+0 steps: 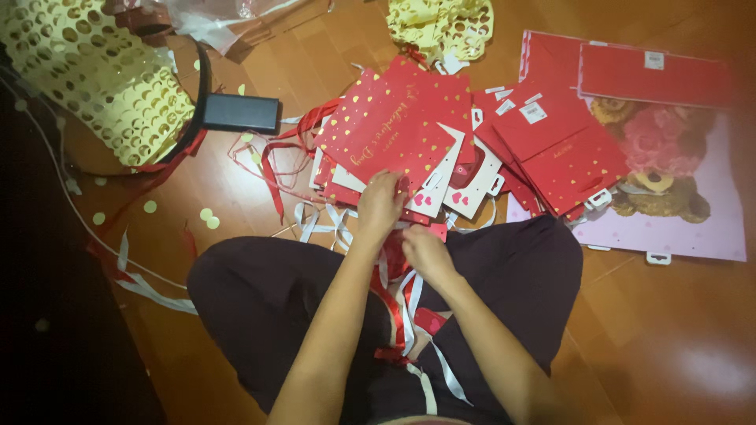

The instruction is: The person sits on the floor and assembles small red gift boxes by folding flaps and attaching white plastic fasteners. They handle red ribbons and repeatedly pick up, fold, and fasten the boxes, placing finished units into a growing stack.

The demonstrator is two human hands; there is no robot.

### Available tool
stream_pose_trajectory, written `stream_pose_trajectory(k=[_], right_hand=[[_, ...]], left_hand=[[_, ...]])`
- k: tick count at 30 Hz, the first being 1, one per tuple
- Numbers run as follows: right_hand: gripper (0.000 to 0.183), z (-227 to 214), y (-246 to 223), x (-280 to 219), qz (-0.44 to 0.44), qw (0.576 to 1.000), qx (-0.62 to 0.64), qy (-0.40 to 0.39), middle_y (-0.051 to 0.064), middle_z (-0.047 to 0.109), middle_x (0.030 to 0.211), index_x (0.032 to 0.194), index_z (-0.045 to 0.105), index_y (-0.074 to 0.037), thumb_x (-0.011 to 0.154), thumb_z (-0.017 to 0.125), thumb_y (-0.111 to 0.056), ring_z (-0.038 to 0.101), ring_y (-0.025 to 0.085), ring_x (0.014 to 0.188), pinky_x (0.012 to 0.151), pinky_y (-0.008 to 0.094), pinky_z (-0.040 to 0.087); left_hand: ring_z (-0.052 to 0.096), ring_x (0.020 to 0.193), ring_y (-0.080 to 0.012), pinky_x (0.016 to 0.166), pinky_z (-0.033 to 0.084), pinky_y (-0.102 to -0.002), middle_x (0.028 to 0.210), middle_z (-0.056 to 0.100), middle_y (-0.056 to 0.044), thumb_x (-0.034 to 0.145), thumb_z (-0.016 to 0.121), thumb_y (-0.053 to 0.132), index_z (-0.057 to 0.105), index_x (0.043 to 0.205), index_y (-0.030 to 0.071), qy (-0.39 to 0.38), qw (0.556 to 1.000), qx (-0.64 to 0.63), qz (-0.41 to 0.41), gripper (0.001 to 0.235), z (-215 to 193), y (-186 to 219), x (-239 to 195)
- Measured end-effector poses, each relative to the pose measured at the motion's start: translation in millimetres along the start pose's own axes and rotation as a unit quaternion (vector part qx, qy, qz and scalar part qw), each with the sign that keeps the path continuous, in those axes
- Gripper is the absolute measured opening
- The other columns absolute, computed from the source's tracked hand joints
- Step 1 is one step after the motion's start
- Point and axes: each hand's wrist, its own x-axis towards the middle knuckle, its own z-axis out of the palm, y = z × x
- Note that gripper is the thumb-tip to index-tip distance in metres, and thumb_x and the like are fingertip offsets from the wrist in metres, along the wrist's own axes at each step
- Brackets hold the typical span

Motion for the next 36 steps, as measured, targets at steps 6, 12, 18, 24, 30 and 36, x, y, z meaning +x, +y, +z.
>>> stream_pose_trajectory(k=[6,12,18,24,30,36], right_hand=[[0.023,-29,31,9,0.182,0.913,0.336,0.141,0.008,0.073,0.088,0.117,0.071,-0.003,0.097,0.058,-0.002,0.066,0.011,0.062,0.055,0.026,0.056],[0.019,-17,54,22,0.191,0.884,0.396,0.157,0.006,0.072,0.088,0.117,0.069,-0.001,0.101,0.058,-0.006,0.064,0.009,0.06,0.053,0.025,0.055],[0.021,-15,58,22,0.201,0.845,0.462,0.178,0.007,0.07,0.089,0.118,0.069,-0.001,0.1,0.057,-0.005,0.063,0.009,0.062,0.055,0.024,0.055],[0.028,-31,31,22,0.201,0.868,0.411,0.19,0.003,0.069,0.095,0.125,0.063,-0.002,0.099,0.056,-0.002,0.064,0.01,0.063,0.056,0.025,0.055],[0.042,-43,3,21,0.129,0.934,0.259,0.207,0.012,0.069,0.102,0.14,0.056,-0.004,0.098,0.057,-0.002,0.069,0.01,0.075,0.068,0.025,0.059],[0.024,-24,15,32,0.118,0.919,0.313,0.206,0.012,0.074,0.1,0.124,0.067,0.003,0.102,0.062,-0.004,0.068,0.012,0.087,0.076,0.028,0.056]], left_hand=[[0.065,0.11,-0.0374,0.093,0.05,-0.047,0.109,0.073,-0.016,0.084,0.077,0.034,0.071,0.115,0.006,0.047,0.997,-0.003,0.059,0.042,-5,24,-8],[0.074,0.087,-0.0318,0.077,0.056,-0.042,0.093,0.076,-0.016,0.091,0.072,0.041,0.072,0.119,0.006,-0.113,0.986,-0.118,0.007,0.044,-7,38,-14],[0.077,0.082,-0.0148,0.072,0.059,-0.028,0.09,0.079,-0.008,0.093,0.072,0.019,0.075,0.11,0.004,-0.097,0.948,-0.293,-0.081,0.023,11,17,-11],[0.068,0.075,-0.0111,0.067,0.054,-0.028,0.085,0.077,-0.007,0.094,0.075,0.016,0.078,0.106,0.001,-0.079,0.885,-0.416,-0.195,0.019,22,1,-5],[0.074,0.082,-0.0241,0.074,0.056,-0.036,0.091,0.078,-0.01,0.088,0.076,0.014,0.078,0.104,0.008,-0.019,0.985,-0.171,0.003,0.017,19,11,-16],[0.07,0.098,-0.0316,0.082,0.054,-0.043,0.1,0.074,-0.01,0.091,0.073,0.016,0.063,0.117,0.01,-0.027,0.996,-0.086,0.003,0.028,19,20,-17]])
